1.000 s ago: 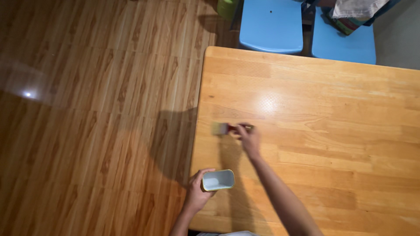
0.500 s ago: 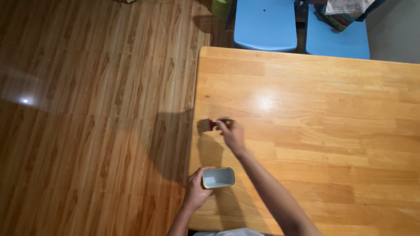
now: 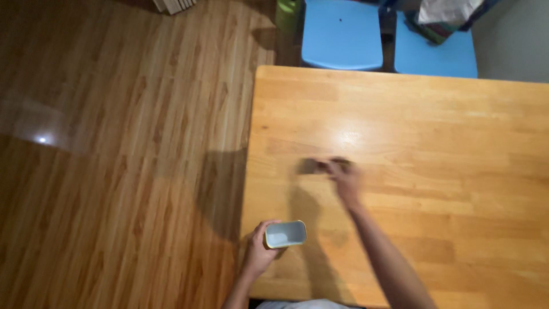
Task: The person applies a finish to a wooden table using a paintbrush and a small metal tin. They repeatedly dip the brush into the tin and spread the finish across the table surface in long strokes.
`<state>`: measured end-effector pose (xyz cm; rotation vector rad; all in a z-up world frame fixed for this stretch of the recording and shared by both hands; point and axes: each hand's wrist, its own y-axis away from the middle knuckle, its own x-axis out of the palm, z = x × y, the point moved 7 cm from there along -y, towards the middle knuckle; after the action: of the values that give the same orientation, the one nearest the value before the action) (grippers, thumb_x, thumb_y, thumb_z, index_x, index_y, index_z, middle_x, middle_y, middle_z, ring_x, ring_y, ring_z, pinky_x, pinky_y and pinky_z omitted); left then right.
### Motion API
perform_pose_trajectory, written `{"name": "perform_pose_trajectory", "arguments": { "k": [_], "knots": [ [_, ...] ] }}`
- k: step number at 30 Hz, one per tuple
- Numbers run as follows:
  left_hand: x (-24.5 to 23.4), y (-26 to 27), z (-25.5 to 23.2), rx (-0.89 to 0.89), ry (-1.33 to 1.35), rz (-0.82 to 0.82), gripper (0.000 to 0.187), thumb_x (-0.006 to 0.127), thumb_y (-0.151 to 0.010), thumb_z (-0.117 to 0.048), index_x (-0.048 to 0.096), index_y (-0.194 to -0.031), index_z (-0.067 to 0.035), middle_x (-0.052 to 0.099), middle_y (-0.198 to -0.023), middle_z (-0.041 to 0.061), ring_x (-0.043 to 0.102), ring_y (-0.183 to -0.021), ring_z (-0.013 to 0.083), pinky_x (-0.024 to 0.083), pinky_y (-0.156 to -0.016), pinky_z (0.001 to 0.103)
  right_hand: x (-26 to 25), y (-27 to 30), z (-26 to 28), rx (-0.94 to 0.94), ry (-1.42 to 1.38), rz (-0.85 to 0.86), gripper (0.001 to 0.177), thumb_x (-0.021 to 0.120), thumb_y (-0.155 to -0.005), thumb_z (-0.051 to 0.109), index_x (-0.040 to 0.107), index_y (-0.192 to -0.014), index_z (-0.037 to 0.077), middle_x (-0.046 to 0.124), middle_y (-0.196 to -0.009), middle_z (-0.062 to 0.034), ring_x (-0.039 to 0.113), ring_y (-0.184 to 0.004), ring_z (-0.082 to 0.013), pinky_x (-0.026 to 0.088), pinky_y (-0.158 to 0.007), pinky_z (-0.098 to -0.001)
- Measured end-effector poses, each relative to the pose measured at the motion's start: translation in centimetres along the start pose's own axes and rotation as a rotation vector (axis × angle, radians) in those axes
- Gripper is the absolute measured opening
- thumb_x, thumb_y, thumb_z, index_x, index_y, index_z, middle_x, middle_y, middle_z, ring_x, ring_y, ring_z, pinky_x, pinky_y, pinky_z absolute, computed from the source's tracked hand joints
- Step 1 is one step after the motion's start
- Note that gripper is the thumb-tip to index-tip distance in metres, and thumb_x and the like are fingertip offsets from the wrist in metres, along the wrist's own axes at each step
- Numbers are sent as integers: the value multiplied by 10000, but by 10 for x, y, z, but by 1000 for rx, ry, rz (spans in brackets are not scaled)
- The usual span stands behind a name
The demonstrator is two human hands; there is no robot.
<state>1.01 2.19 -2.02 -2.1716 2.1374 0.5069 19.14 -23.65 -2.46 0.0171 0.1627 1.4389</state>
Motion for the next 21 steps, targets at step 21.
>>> {"name": "perform_pose_trajectory", "arguments": {
  "k": [21],
  "knots": [
    [53,-5,-34,7,-57,7,578,919,-657,-114,651,-1170,-117,751,-1145,82,730,-1075,251,578,-899,364,-113,93,119,-380,288,391,115,725,-927,60,759,-1028,17,801,-932,-80,737,-852,-171,586,-779,-306]
  ]
}}
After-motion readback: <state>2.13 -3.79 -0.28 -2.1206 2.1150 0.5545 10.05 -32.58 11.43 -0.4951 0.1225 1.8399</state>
